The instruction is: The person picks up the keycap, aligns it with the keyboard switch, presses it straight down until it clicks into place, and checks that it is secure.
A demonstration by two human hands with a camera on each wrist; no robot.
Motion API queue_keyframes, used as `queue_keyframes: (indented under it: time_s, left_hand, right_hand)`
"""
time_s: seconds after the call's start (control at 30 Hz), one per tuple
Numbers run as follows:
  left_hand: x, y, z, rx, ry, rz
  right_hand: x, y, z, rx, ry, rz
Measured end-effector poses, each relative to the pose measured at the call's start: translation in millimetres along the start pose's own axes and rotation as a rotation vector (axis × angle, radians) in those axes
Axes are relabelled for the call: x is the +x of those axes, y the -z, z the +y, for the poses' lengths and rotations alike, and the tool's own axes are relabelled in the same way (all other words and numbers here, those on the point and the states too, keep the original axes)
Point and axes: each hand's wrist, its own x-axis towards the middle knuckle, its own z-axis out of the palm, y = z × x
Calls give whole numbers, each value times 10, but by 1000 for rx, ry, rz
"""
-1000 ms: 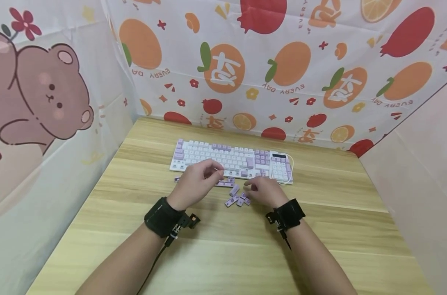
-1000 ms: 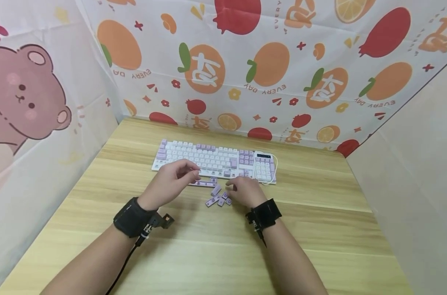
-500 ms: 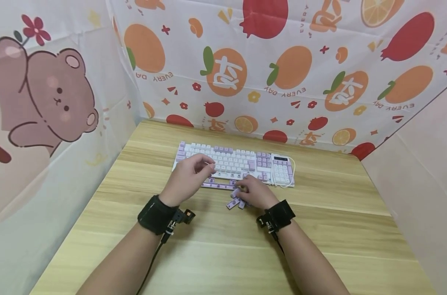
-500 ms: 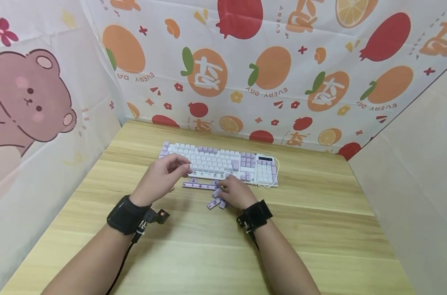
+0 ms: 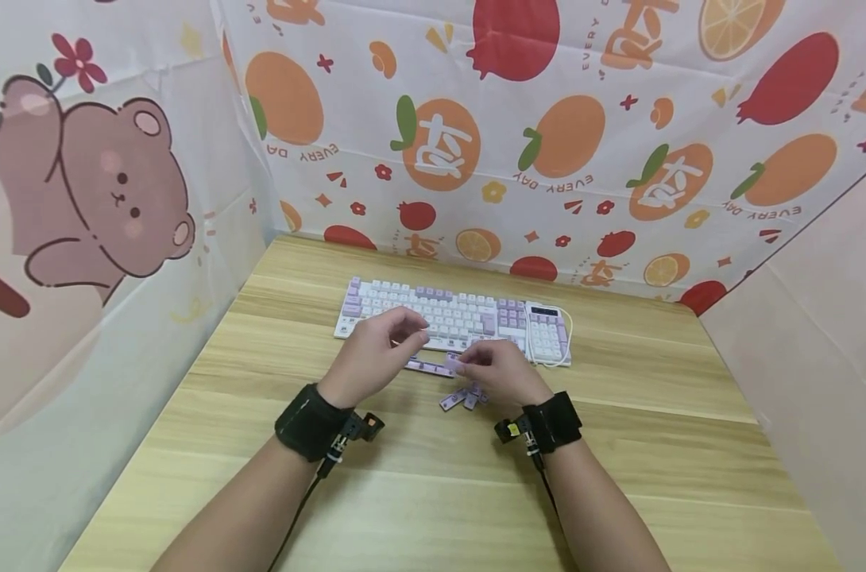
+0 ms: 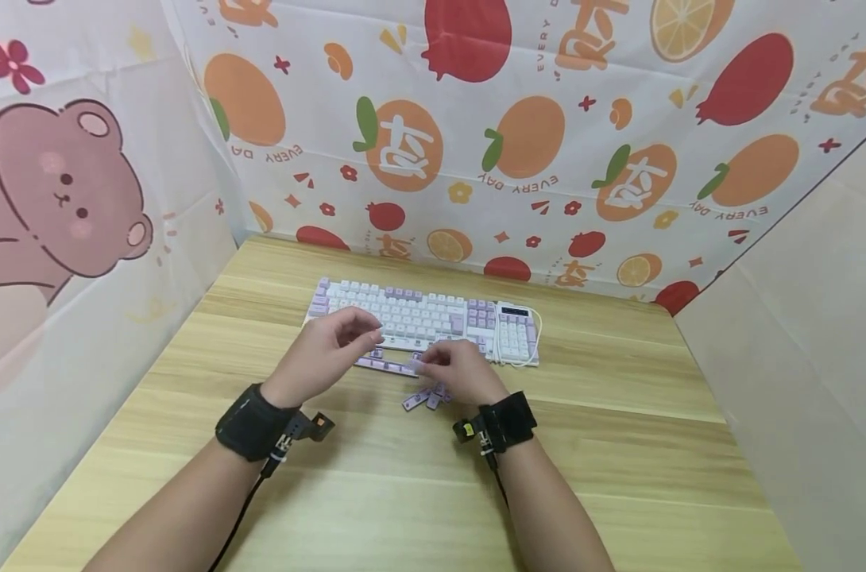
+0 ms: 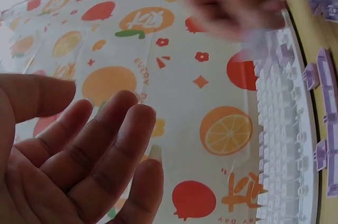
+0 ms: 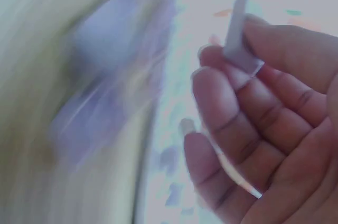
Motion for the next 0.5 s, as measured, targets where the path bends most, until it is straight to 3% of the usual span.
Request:
queue_keyframes:
  time_s: [0.1, 0.23, 0.37, 0.5]
  left_hand:
    - [-8, -63, 10, 29, -62, -38]
    - [-21, -130, 45, 36, -136, -68]
    - [-33, -159, 72, 27, -188, -34]
    - [-38, -155, 82, 4, -216, -2]
  right_hand:
    - [-90, 95, -183, 152, 65, 45]
    - [-194, 179, -389, 248, 176, 85]
    - [-273, 212, -515, 283, 245, 112]
    - [-324, 225, -575, 310, 261, 135]
